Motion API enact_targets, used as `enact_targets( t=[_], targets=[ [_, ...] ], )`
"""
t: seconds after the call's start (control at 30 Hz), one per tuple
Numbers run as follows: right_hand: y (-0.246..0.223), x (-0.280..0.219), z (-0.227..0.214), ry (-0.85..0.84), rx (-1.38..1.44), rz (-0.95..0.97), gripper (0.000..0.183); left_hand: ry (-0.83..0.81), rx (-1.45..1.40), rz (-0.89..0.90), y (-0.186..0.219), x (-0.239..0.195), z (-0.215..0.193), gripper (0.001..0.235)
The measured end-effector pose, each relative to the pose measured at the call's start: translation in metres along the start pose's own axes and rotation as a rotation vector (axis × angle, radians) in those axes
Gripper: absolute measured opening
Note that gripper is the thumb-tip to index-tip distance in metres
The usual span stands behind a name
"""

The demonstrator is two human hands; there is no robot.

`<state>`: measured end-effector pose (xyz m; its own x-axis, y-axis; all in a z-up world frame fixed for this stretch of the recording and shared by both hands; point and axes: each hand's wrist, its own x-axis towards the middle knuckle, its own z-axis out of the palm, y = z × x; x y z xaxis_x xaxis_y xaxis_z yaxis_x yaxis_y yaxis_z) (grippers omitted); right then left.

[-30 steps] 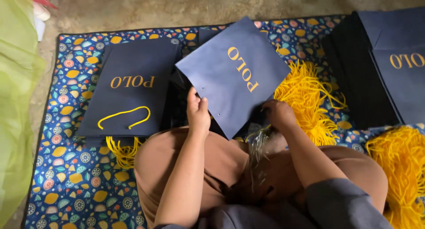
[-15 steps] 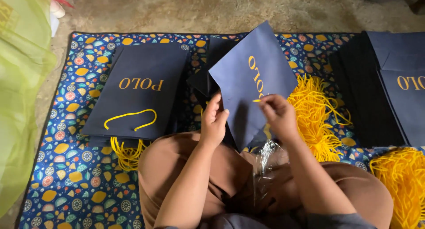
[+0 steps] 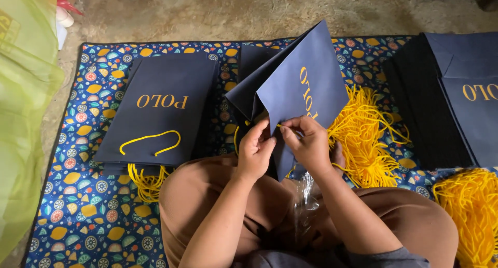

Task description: The person sits on a mat and assembles dark blue shopping bags by threading yellow rope handles through the bag's side holes and tying them into knots. The person handles multiple bags and piles of rope, completing the handle attachment for several units.

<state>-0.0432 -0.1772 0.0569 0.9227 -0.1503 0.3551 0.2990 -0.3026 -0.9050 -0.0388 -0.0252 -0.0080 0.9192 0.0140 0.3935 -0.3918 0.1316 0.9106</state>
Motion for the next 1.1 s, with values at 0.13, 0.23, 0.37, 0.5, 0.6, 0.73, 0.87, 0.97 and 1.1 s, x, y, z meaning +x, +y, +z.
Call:
enact_targets(
  t=[0.13, 0.23, 0.37, 0.5, 0.6, 0.73, 0.87, 0.97, 1.1],
  targets=[
    [-0.005, -0.001, 0.001, -0.011, -0.112, -0.057, 0.007, 0.012, 0.062, 0.051, 0.004, -0.001, 0.0, 0.046],
    [-0.004, -0.001, 0.0, -0.028, -0.181, -0.16, 0.008, 0.0, 0.078, 0.133, 0.027, 0.007, -0.004, 0.028],
    [-0.011, 0.003, -0.001, -0.069, -0.235, -0.231, 0.008, 0.025, 0.095, 0.148, 0.016, 0.006, -0.005, 0.024],
    [-0.019, 0.008, -0.007, -0.146, -0.255, -0.282, 0.009, 0.045, 0.097, 0.1, 0.016, 0.006, -0.001, 0.021],
    [-0.022, 0.009, -0.009, -0.161, -0.264, -0.294, 0.009, 0.067, 0.059, 0.063, 0.01, 0.002, 0.003, 0.022],
    [-0.016, 0.006, -0.006, -0.092, -0.248, -0.3, 0.01, 0.102, 0.007, 0.045, 0.004, 0.0, 0.009, 0.023],
    [-0.016, 0.0, -0.002, -0.048, -0.234, -0.311, 0.012, 0.126, -0.031, 0.024, 0.007, -0.002, 0.009, 0.024],
    [-0.022, -0.003, 0.001, -0.033, -0.221, -0.346, 0.014, 0.112, -0.006, 0.011, 0.01, -0.003, 0.009, 0.023],
    [-0.039, -0.005, 0.003, -0.051, -0.141, -0.351, 0.011, 0.147, -0.073, -0.152, 0.014, -0.003, 0.009, 0.022]
  ],
)
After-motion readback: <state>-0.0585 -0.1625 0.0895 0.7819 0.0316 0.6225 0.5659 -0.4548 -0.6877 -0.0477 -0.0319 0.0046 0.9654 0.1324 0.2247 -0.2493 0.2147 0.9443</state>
